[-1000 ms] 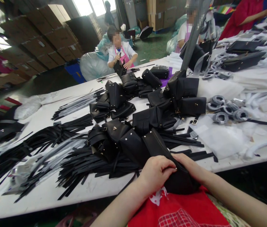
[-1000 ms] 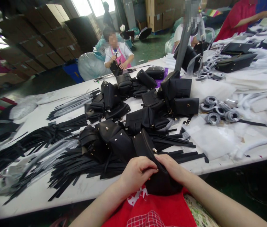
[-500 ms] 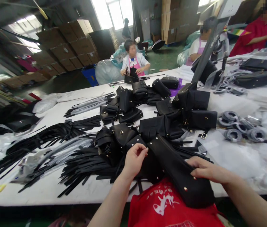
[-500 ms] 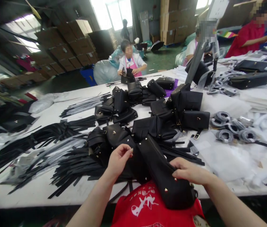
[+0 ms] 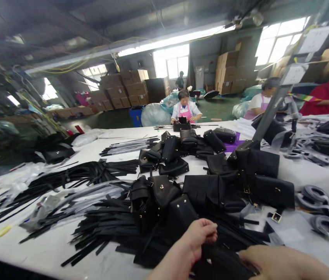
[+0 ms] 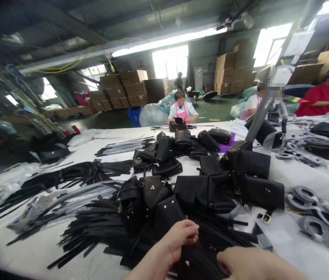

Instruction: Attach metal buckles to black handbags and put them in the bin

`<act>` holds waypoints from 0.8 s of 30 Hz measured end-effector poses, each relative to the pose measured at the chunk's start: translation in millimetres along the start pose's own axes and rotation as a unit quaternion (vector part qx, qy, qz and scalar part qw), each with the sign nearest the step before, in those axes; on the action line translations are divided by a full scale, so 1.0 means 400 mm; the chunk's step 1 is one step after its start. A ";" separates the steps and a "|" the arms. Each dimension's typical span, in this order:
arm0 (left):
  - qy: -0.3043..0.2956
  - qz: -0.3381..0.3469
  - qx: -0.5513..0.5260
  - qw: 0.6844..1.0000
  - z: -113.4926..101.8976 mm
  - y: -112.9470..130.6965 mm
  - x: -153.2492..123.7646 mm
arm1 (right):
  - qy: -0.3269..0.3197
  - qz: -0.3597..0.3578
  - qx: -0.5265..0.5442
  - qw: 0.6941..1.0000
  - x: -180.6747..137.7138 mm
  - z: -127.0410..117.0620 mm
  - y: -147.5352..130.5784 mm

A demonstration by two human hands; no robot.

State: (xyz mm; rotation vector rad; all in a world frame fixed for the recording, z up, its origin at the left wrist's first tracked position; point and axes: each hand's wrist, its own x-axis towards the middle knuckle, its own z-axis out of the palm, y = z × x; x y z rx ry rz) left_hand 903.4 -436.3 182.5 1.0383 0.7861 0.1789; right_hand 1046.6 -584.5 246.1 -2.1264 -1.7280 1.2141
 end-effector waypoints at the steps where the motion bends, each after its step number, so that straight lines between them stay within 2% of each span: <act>1: -0.008 -0.003 -0.019 1.000 -0.001 -0.001 0.001 | -0.005 0.007 -0.020 1.000 0.013 0.008 -0.023; 4: -0.004 0.015 -0.083 0.996 -0.018 0.009 0.008 | 0.018 -0.002 -0.034 0.999 0.035 0.031 -0.066; 7: 0.028 0.061 -0.162 0.984 -0.057 0.024 -0.003 | 0.031 -0.036 0.042 0.998 0.052 0.051 -0.065; 9: 0.054 0.101 -0.156 0.981 -0.086 0.033 -0.035 | 0.010 -0.052 0.113 0.992 0.060 0.062 -0.049; 12: 0.078 0.146 -0.050 0.985 -0.114 0.048 -0.104 | -0.021 -0.060 0.193 0.979 0.060 0.074 -0.027; 15: 0.069 0.163 0.072 0.982 -0.118 0.057 -0.152 | -0.023 -0.061 0.210 0.976 0.052 0.074 -0.014; 20: 0.004 0.126 0.204 0.971 -0.097 0.034 -0.177 | -0.002 -0.054 0.180 0.982 0.035 0.061 -0.011; 24: 0.022 0.139 0.271 0.952 -0.090 0.010 -0.175 | 0.001 -0.058 0.161 0.985 0.030 0.059 -0.016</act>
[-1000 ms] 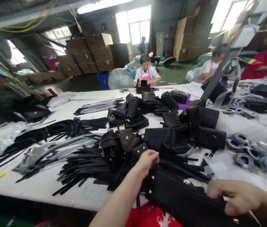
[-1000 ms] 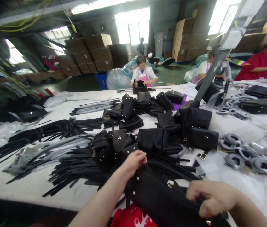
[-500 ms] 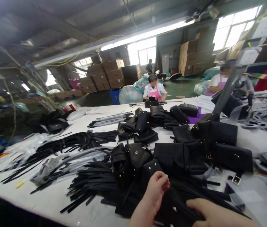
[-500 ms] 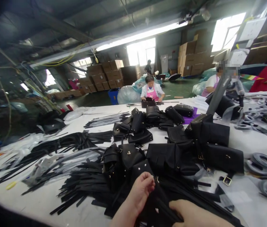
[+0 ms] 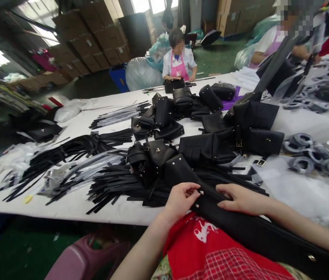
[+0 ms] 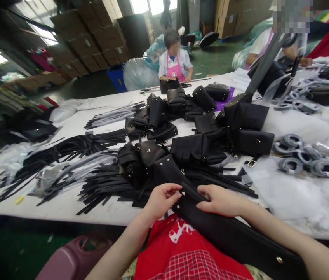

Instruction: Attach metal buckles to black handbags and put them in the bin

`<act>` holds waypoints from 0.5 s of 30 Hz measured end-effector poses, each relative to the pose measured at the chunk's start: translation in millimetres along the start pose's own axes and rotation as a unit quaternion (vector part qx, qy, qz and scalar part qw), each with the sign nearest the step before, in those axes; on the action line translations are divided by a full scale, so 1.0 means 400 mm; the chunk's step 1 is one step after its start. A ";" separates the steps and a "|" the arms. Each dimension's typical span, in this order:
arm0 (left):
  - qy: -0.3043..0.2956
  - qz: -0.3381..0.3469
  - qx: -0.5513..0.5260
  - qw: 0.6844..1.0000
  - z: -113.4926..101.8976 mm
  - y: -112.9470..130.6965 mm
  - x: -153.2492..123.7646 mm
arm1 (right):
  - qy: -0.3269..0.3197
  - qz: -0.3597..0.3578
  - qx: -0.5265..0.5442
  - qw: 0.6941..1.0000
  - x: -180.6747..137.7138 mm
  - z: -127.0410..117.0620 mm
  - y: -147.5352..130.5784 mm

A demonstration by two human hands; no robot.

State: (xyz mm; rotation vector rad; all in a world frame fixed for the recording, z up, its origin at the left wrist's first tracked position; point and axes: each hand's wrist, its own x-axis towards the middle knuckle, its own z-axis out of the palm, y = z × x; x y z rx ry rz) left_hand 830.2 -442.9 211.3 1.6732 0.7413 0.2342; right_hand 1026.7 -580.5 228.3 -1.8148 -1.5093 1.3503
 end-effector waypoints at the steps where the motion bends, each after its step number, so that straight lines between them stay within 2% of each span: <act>1: 0.010 0.003 0.010 1.000 0.002 -0.003 0.001 | -0.001 -0.002 -0.001 1.000 0.000 0.000 -0.001; 5: 0.025 0.044 0.067 0.996 0.007 -0.013 0.010 | 0.002 -0.007 0.010 1.000 0.001 0.002 -0.005; 10: 0.008 0.093 0.143 0.985 0.009 -0.015 0.026 | 0.001 -0.005 0.033 0.999 0.000 0.005 0.004; 15: -0.033 0.058 0.065 0.996 -0.021 -0.019 0.016 | -0.017 0.010 0.061 0.998 -0.001 0.005 0.025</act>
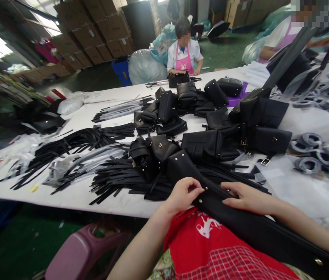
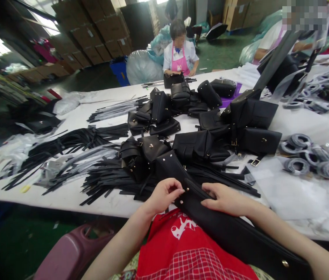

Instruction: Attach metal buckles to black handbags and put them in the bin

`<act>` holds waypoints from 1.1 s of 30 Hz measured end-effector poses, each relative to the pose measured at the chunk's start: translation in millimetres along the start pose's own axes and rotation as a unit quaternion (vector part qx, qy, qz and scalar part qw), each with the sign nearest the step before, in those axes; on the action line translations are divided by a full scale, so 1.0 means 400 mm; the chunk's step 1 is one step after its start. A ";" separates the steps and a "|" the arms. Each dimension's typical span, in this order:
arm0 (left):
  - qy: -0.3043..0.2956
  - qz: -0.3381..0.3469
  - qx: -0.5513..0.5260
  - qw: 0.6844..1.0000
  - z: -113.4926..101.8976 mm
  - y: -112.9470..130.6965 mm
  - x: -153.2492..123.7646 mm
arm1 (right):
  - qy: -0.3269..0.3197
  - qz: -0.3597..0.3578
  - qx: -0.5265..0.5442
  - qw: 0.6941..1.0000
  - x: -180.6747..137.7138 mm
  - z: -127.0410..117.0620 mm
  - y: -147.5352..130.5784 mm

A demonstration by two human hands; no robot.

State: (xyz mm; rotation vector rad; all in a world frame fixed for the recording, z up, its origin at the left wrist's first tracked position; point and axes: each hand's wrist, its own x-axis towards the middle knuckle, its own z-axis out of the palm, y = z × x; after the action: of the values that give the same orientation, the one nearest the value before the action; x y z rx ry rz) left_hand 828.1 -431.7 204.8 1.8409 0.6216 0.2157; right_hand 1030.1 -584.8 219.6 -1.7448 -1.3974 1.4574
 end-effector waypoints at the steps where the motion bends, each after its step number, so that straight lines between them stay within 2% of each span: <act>1: 0.001 -0.011 -0.026 1.000 -0.008 -0.004 -0.009 | 0.000 0.002 0.008 1.000 -0.001 -0.001 0.002; 5: -0.020 -0.061 -0.085 0.994 -0.025 -0.021 -0.050 | 0.004 0.004 0.017 1.000 0.000 -0.004 -0.002; 8: -0.041 -0.079 -0.061 0.994 -0.018 -0.028 -0.068 | 0.005 0.000 0.009 1.000 0.003 -0.004 -0.012; 14: -0.037 -0.020 0.063 0.997 -0.007 -0.024 -0.065 | -0.007 -0.003 -0.011 1.000 0.008 -0.003 -0.018; 18: -0.054 0.004 0.079 0.995 -0.008 -0.026 -0.053 | -0.004 -0.002 -0.013 1.000 0.006 0.000 -0.012; 21: -0.064 0.005 0.036 0.997 -0.006 -0.036 -0.048 | 0.001 0.003 -0.011 1.000 0.002 0.003 -0.008; 24: -0.064 -0.040 -0.079 0.994 -0.009 -0.049 -0.047 | 0.001 0.006 -0.018 1.000 -0.003 0.004 -0.004; 27: -0.026 -0.081 -0.200 0.976 -0.018 -0.062 -0.049 | 0.005 0.006 -0.041 0.999 -0.006 0.002 0.003; 30: 0.014 -0.079 -0.224 0.971 -0.027 -0.068 -0.052 | 0.012 0.027 -0.079 0.996 -0.011 -0.004 0.009; 33: 0.029 -0.084 -0.226 0.970 -0.035 -0.064 -0.053 | 0.035 0.057 -0.111 0.992 -0.026 -0.009 0.007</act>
State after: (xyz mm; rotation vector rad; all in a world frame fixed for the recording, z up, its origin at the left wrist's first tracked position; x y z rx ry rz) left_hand 796.1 -425.1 189.2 1.3397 0.7004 0.2739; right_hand 1035.3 -594.1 223.1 -2.0234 -1.4911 1.3250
